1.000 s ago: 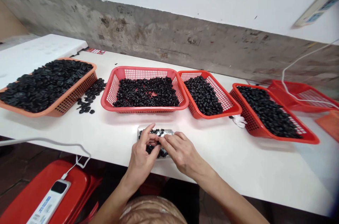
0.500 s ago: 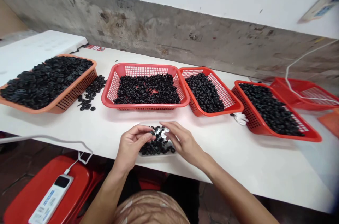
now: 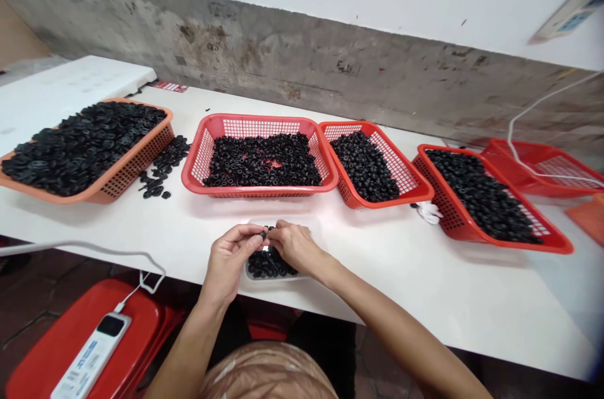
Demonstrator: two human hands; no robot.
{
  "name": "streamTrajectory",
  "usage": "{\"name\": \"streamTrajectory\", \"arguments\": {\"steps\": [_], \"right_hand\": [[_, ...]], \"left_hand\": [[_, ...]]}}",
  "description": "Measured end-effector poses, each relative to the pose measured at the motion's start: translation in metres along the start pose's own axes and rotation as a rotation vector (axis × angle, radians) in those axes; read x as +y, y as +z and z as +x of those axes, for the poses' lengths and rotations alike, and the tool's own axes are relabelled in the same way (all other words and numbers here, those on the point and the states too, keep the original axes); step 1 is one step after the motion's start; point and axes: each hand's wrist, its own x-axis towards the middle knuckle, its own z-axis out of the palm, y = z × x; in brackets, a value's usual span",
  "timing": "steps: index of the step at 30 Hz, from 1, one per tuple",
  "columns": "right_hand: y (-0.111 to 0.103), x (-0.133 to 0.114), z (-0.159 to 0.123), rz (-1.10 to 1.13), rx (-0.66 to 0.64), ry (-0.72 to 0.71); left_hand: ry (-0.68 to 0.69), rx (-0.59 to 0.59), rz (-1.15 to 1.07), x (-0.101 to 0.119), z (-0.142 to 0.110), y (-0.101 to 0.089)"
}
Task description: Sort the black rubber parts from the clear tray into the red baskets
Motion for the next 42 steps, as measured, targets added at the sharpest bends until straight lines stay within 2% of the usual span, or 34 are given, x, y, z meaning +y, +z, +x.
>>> {"name": "streamTrajectory", "arguments": {"steps": [5,10,12,16,20,24,30,35,42], "right_hand": [[0.010,-0.005,0.008,-0.037,-0.034,-0.016],[-0.006,-0.002,-0.003,0.005,0.053,-0.001],[-0.015,-0.002,-0.012,0.113,0.200,-0.006],[-0.024,-0.007,-0.032,0.421,0.586,-0.089],[-0.028,-0.012,-0.042,0.208,0.686,-0.208],[-0.040,-0.012,-0.047,0.082,0.635,-0.298],[-0.056,-0.012,-0.052,0.243,0.492,-0.335],[-0.058,-0.010,-0.057,0.276,0.512,-0.293],[-0.061,-0.004,-0.062,0.489,0.320,-0.290]], "left_hand": [[-0.038,-0.035,0.006,-0.005,0.003,0.000],[-0.029,-0.050,0.037,-0.006,0.003,-0.001],[-0.017,-0.065,0.070,-0.006,0.003,0.000],[-0.006,-0.086,0.133,-0.010,0.000,0.006],[0.002,-0.123,0.145,-0.011,-0.003,0.012],[-0.094,-0.202,0.105,-0.007,-0.005,0.011],[-0.145,-0.364,0.075,-0.001,-0.008,0.010],[-0.178,-0.398,0.032,-0.001,-0.010,0.013],[-0.154,-0.443,0.068,-0.003,-0.009,0.011]]}}
